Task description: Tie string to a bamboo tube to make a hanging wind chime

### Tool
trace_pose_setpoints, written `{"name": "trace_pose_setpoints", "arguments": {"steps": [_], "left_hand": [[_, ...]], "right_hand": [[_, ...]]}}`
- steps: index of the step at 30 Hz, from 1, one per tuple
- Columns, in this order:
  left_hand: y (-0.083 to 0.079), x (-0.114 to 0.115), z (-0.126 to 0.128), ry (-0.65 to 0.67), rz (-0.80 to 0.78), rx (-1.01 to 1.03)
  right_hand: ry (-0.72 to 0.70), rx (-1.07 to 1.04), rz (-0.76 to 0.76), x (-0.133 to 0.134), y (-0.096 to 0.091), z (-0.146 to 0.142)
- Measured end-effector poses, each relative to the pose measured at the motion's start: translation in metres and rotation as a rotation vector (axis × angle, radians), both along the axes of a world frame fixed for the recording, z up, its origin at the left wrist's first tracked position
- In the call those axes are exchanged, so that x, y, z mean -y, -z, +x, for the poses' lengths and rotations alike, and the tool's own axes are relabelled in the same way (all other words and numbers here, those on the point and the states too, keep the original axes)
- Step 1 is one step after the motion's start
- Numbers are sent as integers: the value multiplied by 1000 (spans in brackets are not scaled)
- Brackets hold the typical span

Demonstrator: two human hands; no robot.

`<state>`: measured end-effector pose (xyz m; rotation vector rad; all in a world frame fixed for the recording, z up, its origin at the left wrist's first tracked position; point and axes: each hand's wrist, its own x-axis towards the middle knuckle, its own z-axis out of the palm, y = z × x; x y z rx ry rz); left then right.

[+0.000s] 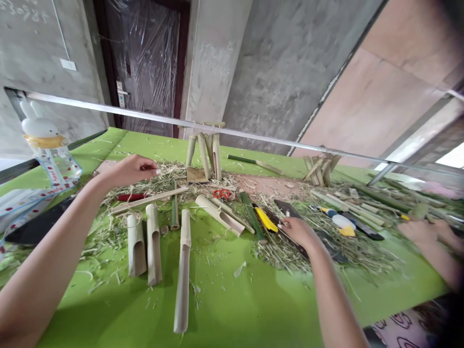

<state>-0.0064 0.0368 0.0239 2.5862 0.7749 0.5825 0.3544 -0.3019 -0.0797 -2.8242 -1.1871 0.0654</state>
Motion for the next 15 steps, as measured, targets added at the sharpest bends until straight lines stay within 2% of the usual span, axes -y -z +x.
{"name": "trace_pose_setpoints", "arguments": {"steps": [2,4,7,9,12,14,15], "left_hand": [[0,4,4,-2,-12,-47],[0,8,7,-34,-18,-74],[1,9,8,-35,-28,-77],[3,6,7,-26,-17,-62],[6,-3,4,-35,-5,-51],[8,-8,3,-29,-4,-43],[9,-11,3,-19,-1,-36]], "right_hand": [[-101,-17,122,-17,-4,-28],[-248,-70,181,-38,-4,-62],[-383,-123,122,-61,3,-112],[-438,-176,113,-65,5,-134],[-481,-360,128,-61,1,-140],[-408,-398,164,-61,-4,-126],[-346,-345,181,-64,-6,-115]]}}
